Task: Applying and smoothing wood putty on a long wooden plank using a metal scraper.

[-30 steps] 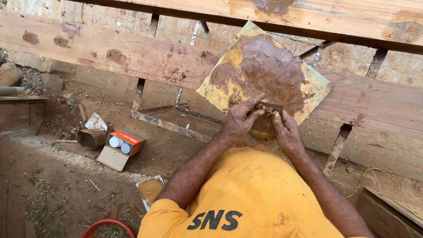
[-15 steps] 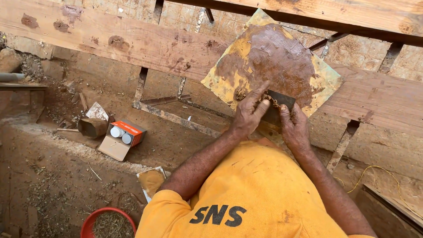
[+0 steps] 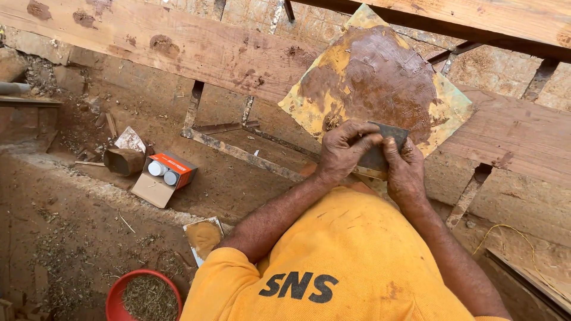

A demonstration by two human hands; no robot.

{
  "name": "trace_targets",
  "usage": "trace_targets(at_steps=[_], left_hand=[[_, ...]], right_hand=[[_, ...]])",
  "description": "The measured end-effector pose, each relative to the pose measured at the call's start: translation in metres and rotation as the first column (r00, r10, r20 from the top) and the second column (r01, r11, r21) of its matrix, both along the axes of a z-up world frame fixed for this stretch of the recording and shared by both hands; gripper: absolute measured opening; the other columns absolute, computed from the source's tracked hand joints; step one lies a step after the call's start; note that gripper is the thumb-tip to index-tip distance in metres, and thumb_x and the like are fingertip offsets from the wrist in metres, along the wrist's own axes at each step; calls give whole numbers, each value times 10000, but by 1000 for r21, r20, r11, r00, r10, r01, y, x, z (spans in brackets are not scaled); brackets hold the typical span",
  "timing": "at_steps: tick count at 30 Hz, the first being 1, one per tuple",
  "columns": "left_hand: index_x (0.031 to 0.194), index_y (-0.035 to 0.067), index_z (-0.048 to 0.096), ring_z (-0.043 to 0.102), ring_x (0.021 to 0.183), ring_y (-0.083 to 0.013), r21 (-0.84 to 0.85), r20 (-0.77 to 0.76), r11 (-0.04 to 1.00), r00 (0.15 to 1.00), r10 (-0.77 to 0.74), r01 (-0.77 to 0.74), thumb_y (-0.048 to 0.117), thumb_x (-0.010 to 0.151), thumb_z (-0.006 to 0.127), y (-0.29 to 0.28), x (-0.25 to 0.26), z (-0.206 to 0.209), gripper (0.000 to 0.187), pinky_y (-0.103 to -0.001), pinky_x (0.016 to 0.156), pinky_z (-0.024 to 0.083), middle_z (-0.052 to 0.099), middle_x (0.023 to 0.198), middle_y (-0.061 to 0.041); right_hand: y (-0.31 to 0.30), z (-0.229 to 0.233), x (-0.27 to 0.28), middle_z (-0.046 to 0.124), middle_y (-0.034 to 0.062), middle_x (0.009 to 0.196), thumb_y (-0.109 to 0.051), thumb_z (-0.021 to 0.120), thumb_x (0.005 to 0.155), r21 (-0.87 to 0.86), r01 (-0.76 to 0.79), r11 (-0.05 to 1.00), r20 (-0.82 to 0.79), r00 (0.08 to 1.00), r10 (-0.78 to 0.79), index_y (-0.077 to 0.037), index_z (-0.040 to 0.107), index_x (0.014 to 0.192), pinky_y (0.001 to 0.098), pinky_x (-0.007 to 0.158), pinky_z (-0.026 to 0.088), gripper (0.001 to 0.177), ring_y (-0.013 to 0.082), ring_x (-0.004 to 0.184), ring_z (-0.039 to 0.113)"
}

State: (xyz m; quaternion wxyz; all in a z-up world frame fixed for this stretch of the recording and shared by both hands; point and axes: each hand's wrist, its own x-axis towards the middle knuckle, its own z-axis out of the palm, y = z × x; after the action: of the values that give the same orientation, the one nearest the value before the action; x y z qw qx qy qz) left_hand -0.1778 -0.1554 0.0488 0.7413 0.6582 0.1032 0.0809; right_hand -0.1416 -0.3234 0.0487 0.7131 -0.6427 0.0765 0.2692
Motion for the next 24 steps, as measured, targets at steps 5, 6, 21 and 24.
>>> trace_targets(at_steps=[5,6,21,24], left_hand=[[1247,82,685,658,968,-75,-206,-37,973,994,101,-107,153,1032,697,-1,-1,-15,227,-231,832,597,709,1097,-19],[1289,89,651,660,1021,-65,-202,-3,971,992,127,-125,156,1070,646,0,0,-17,229,-230,882,606,698,1148,-12],[1207,52,664,723,1005,-199,379,-262,915,964,-37,138,457,915,739,1,-12,-28,504,-344,865,647,707,1074,-110],[1241,24,645,713,1012,-188,397,-219,914,976,8,81,371,1002,711,-3,-15,-17,426,-323,874,639,679,1089,-113]], right_hand=[[-1,-4,-1,705,21,1064,-254,620,1091,108,72,992,1,997,-72,-49,657,1202,283,840,605,236,94,935,661],[2,0,0,707,16,1074,-258,613,1079,109,66,992,18,998,-68,-57,648,1209,285,861,604,242,92,948,662],[6,8,-4,703,54,1111,-203,588,1086,-17,-1,1000,63,998,2,-26,629,1230,300,876,622,232,112,992,693],[8,5,-5,705,58,1133,-184,570,1099,-24,-9,1000,76,997,11,-21,631,1234,314,912,618,219,123,1025,689]])
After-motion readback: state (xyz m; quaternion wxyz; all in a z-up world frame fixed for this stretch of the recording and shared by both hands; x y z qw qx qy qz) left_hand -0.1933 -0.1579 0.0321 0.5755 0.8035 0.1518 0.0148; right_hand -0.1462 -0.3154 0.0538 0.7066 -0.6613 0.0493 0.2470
